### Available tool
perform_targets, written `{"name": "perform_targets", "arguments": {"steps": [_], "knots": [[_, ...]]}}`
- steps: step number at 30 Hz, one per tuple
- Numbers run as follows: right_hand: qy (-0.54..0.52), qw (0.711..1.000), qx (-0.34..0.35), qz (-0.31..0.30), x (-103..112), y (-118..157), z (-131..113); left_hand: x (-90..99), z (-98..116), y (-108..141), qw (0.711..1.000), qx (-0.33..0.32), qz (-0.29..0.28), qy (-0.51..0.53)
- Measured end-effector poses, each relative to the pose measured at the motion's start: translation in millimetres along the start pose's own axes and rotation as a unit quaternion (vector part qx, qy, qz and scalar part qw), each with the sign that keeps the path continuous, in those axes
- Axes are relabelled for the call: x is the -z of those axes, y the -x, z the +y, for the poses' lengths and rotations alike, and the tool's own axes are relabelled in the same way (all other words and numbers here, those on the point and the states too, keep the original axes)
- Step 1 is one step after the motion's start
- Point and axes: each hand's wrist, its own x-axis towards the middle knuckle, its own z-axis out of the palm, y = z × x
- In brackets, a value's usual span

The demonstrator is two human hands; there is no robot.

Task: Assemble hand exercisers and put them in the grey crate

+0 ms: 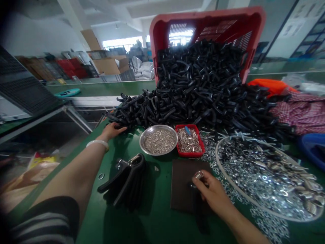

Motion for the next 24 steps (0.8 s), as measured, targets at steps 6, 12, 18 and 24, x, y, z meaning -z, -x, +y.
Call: {"name": "perform_targets", "arguments": {"steps": [6,12,18,24], "knots": [[0.044,0.998,0.026,0.024,-0.3,1.9,-1.2,-9.1,14.8,51.8,0.997,-0.051,0.002,-0.055],[0.037,0.998,0.052,0.023,1.5,5.9,1.0,-14.8,44.7,106.2,0.977,-0.197,-0.085,0.008],[0.047,0.996,0.065,0.032,3.0,8.1,4.8,1.4,32.8,77.5,0.973,0.162,0.019,0.166],[0.024,0.996,0.083,0.028,1.7,6.3,6.6,-17.9,44.3,63.9,0.954,0.214,0.003,0.212]]}}
